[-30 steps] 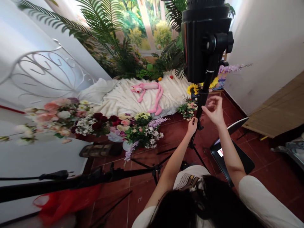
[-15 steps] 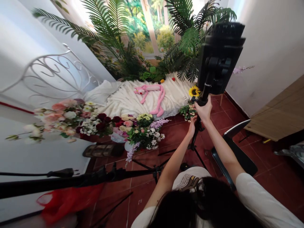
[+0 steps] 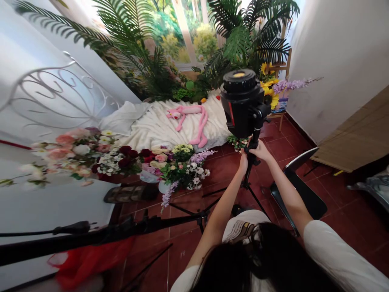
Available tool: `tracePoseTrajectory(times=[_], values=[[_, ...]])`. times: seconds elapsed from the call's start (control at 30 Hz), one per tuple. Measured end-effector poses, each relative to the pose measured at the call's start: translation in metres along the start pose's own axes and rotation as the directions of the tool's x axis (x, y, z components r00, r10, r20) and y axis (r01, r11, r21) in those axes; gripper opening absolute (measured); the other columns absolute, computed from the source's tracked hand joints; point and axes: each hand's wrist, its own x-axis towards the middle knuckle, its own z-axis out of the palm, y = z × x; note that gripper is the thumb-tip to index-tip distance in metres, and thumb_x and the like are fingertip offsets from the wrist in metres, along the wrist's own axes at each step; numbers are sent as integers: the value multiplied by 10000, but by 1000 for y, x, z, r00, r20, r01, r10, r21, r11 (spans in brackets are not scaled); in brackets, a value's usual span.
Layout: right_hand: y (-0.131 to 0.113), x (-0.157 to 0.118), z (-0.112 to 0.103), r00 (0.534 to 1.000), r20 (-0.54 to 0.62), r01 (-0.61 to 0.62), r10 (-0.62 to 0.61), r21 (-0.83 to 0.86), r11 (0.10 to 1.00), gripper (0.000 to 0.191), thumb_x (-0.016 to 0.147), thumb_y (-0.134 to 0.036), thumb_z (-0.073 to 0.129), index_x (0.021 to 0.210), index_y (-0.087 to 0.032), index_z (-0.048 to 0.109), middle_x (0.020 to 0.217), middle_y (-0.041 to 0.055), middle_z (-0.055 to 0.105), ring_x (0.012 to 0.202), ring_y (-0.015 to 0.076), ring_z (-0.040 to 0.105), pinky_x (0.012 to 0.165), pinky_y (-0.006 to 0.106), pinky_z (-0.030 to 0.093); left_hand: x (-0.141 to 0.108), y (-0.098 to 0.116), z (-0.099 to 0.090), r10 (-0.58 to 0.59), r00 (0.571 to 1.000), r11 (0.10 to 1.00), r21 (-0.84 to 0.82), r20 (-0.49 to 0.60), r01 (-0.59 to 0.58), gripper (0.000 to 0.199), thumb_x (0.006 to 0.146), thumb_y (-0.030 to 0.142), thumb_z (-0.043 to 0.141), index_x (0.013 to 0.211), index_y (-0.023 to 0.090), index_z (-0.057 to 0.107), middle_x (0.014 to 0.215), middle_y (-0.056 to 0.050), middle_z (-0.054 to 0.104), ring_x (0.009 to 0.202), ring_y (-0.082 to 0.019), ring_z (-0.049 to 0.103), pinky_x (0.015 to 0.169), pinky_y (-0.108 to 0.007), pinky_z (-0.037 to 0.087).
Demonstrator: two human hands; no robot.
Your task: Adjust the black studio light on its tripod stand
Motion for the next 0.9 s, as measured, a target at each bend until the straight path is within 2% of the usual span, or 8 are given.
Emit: tracePoseTrajectory(times=[0.1,0.2,0.4,0.53,0.67,0.77,0.83,0.9], values=[[1,-2,2,999,-39,-25,24,-14,1000,343,553,-266,758,816,-226,541,774,-10,603,762,189,569,833,376,506,1,-4,-1,-13,1000,1000,-25,-15,13,561,1009,566,365,1072,150,737,936,-109,760,1209,-267,630,1043,-414,513],[1,0,2,996,-87,2,-4,-30,1000,364,548,-271,776,817,-236,533,804,-8,612,784,192,573,831,368,507,5,-10,-3,-17,999,1000,-10,-30,17,517,1012,531,383,989,155,738,907,-100,756,1151,-248,656,996,-380,534],[3,-1,0,1000,-16,-3,2,-37,999,315,571,-262,764,775,-234,525,770,-13,601,782,192,586,828,369,511,11,-16,-7,13,998,993,116,-55,-6,358,935,463,564,861,142,705,855,-79,728,947,-212,671,981,-392,517],[4,-2,1,996,-88,8,-14,-67,998,337,563,-262,768,791,-230,522,788,-9,596,812,201,579,844,379,501,10,-17,-7,76,997,992,106,-15,-74,326,916,452,593,923,144,698,944,-94,723,1033,-208,653,1044,-388,473],[1,-2,4,997,-79,18,-24,-79,997,343,581,-266,768,814,-226,519,810,-3,594,836,208,587,864,381,497,8,-16,-5,59,998,992,113,-10,-58,318,927,439,570,949,147,694,998,-111,724,1095,-224,637,1081,-402,437],[-4,-14,4,990,-122,51,-65,-118,992,398,640,-296,786,932,-231,524,919,23,627,884,214,607,887,376,494,7,-15,-4,59,998,993,101,-21,-56,311,928,431,557,922,145,678,1023,-126,715,1111,-222,629,1075,-384,432],[-6,-33,-1,984,-165,41,-70,-168,985,451,676,-337,809,1002,-236,513,977,39,635,883,210,617,874,366,497,7,-14,-5,68,998,992,106,-15,-66,297,929,423,547,889,152,660,1020,-121,711,1088,-212,630,1069,-373,431],[-3,-57,-9,973,-226,-1,-52,-230,973,464,691,-401,832,984,-237,512,962,44,632,846,204,611,834,350,498,6,-15,-6,77,997,987,144,-12,-74,287,935,408,525,832,165,639,991,-106,708,1046,-203,631,1050,-365,439]])
